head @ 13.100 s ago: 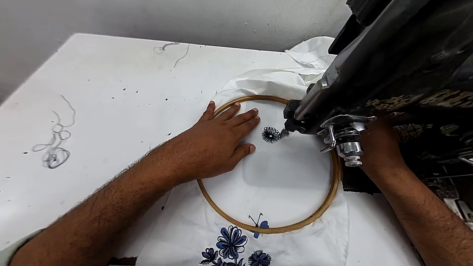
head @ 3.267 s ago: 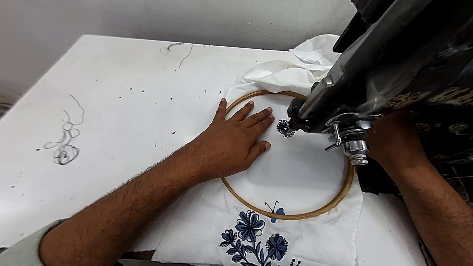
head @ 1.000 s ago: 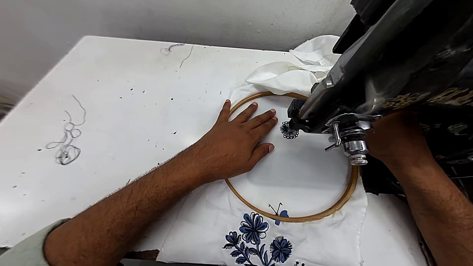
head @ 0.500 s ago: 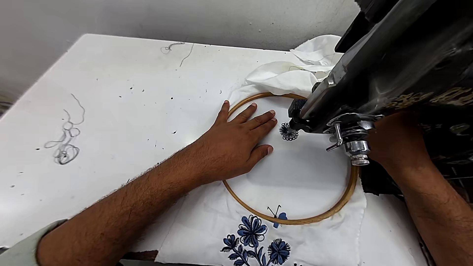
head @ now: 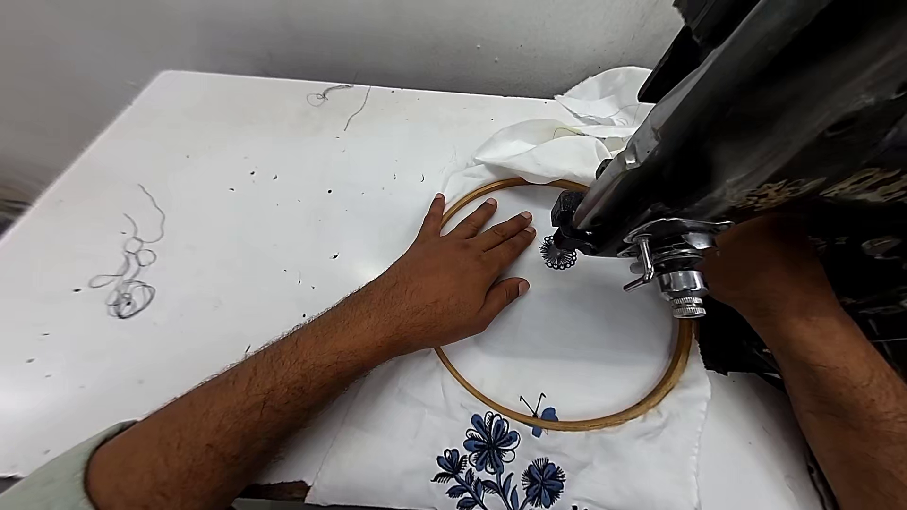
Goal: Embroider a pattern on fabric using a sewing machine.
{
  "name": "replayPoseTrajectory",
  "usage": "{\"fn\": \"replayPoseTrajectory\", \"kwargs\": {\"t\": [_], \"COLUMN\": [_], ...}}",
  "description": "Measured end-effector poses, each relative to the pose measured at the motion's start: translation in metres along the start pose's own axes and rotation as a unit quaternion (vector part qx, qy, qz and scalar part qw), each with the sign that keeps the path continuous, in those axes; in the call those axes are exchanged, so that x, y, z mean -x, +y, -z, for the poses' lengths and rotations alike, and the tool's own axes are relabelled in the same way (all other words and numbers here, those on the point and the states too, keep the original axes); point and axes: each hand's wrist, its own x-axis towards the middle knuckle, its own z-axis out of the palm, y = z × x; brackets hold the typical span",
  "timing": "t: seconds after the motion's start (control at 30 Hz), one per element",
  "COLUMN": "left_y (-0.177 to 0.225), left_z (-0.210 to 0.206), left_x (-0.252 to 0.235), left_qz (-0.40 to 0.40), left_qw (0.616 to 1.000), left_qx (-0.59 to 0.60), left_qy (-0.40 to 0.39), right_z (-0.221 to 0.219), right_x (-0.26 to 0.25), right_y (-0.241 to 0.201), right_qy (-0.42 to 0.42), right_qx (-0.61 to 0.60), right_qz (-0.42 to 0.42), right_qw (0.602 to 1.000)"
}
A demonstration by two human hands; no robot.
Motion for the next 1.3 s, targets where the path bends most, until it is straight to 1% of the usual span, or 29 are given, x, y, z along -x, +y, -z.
{"fn": "replayPoseTrajectory", "kwargs": {"t": [0.07,0.17,0.23,0.37,0.53,0.7,0.8,0.97,1.1,1.23,1.3], "left_y": [0.0017,0.0027,0.0006,-0.0016,0.0018,-0.0018,0.0004,0.0022,-0.0012,0.0024,0.0032], "left_z": [0.0003,0.0021,0.0033,0.0001,-0.0001,0.0017,0.0000,0.0029,0.0013,-0.0008,0.0012], "left_x": [0.0003,0.0022,0.0027,0.0005,0.0022,0.0015,0.0002,0.0034,0.0005,0.0006,0.0023], "left_qz": [-0.001,0.000,0.001,-0.001,-0.008,0.002,-0.001,-0.004,0.001,-0.005,-0.005], "left_qw": [1.000,1.000,1.000,1.000,1.000,1.000,1.000,1.000,1.000,1.000,1.000], "left_qx": [-0.001,0.002,0.002,0.002,0.004,0.008,0.005,0.004,0.004,0.003,0.006], "left_qy": [-0.004,-0.015,-0.016,0.004,-0.004,-0.005,-0.001,-0.014,0.000,0.003,-0.008], "right_z": [0.0020,0.0039,0.0028,-0.0003,0.0043,-0.0016,-0.0008,-0.0004,-0.0002,0.0040,0.0051], "right_x": [-0.0009,0.0021,0.0039,0.0013,0.0029,0.0028,0.0004,0.0018,0.0022,0.0018,0.0031], "right_y": [0.0006,-0.0020,-0.0041,-0.0008,-0.0036,-0.0004,0.0024,0.0017,-0.0007,-0.0015,-0.0034], "right_qy": [-0.013,-0.026,-0.019,-0.002,-0.025,0.007,0.000,-0.006,0.002,-0.020,-0.026], "right_qx": [0.007,0.000,-0.007,-0.009,0.005,-0.003,0.002,0.007,0.003,0.013,0.010], "right_qz": [-0.001,-0.026,-0.036,-0.005,-0.030,-0.001,0.005,-0.008,-0.010,-0.023,-0.032], "right_qw": [1.000,0.999,0.999,1.000,0.999,1.000,1.000,1.000,1.000,0.999,0.999]}}
